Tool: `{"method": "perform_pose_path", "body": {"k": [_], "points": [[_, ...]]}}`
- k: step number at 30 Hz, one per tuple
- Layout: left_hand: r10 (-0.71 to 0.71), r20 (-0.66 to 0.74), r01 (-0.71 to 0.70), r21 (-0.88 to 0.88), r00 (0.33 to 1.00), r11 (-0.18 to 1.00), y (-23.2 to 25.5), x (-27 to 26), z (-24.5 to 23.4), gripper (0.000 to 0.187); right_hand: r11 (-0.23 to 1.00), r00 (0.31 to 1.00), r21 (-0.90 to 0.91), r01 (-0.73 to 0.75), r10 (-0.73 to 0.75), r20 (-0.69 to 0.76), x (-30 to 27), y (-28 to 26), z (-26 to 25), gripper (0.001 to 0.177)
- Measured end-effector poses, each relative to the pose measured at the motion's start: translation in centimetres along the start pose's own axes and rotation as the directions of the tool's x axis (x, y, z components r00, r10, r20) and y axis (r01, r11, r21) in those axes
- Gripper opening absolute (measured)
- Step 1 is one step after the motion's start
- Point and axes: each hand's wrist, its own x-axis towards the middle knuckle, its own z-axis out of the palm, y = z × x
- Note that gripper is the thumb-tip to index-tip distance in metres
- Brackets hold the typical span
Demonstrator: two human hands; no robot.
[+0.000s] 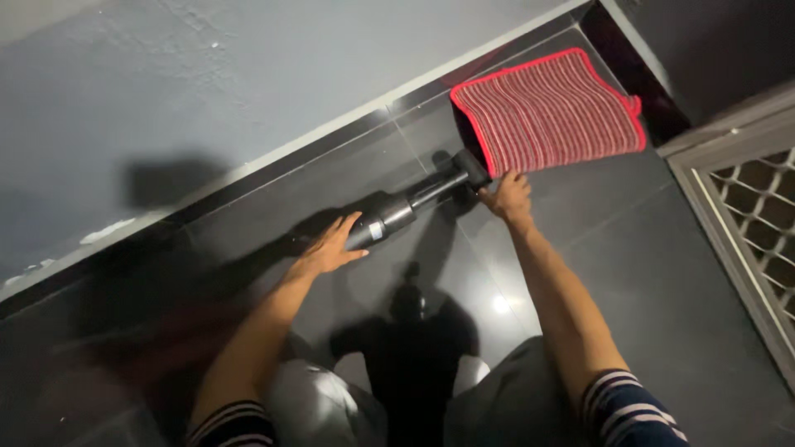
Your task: The person uses a handheld vacuum cleaner to clean yellow textured mats hanging on a railing, then picks up a red striped mat from the floor, shakes it out, and hangs it on the same railing before continuing to vacuum the mats.
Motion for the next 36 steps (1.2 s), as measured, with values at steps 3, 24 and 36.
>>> {"method": "perform_pose_path", "body": {"k": [3,24,36], "points": [[-0.086,0.016,0.085,0.016,0.996,0.996,-1.5,0.7,0.0,0.099,0.997,0.996,0.021,-0.080,0.081,-0.042,2.3,-1.1,-0.5,0.099],[-0.148,0.009,0.146,0.132,0.989,0.980,-1.1,1.5,0.1,0.096,0.999,0.939,-0.033,-0.031,0.018,-0.343,5.4,-0.8,4.2,0.041],[-0.118,0.002,0.109,0.381,0.993,0.918,-0.1,2.2,0.5,0.100,0.883,0.635,0.409,0.230,0.182,-0.751,9.6,1.2,-3.5,0.025]]}}
